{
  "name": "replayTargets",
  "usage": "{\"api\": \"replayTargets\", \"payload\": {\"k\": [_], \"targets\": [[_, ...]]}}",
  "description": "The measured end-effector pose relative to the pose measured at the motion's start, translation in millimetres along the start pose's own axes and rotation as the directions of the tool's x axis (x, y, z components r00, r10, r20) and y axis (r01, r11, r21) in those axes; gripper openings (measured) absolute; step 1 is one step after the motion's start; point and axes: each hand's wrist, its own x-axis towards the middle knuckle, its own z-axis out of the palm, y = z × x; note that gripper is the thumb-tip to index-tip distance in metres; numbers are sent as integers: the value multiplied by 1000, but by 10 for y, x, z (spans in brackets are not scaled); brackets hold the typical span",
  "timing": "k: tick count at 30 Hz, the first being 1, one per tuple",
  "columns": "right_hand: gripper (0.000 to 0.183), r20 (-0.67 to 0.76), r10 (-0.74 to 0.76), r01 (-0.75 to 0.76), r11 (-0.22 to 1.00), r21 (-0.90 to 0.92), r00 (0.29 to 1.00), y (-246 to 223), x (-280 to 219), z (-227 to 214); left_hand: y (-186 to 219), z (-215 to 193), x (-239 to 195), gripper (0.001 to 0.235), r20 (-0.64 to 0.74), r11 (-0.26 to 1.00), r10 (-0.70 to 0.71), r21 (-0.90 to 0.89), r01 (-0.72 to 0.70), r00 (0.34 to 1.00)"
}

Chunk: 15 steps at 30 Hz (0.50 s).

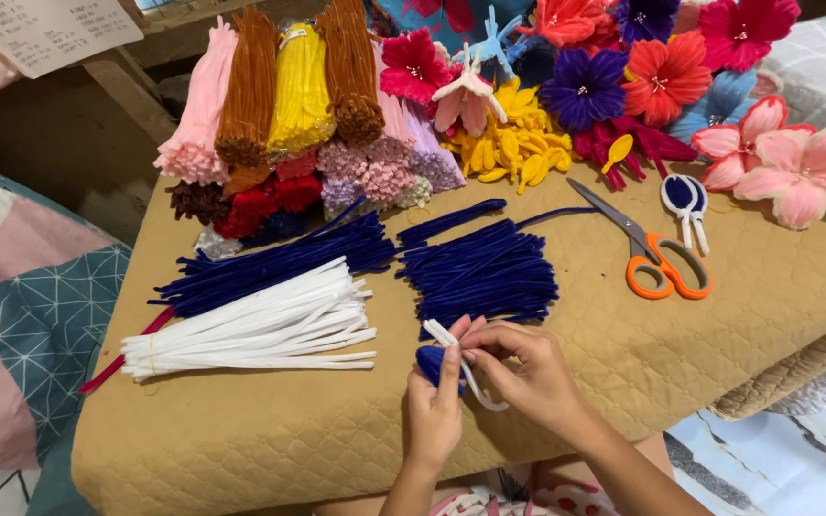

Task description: The person repeatedly picks up blue and white pipe cleaners, bends them into loops, and secures them with rubber bands. The person works at a table with many colorful pipe cleaners and finished flower-like items visible in the background.

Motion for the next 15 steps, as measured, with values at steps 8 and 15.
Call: {"api": "replayTargets", "payload": {"k": [8,15], "targets": [[19,69,33,-33,999,-2,997,-62,-36,-35,-140,28,38,47,-13,983,132,-125,-133,991],[53,44,-212,214,913,-346,976,144,-355,-27,-375,-19,203,38,-205,833,38,-535,-145,978]]}}
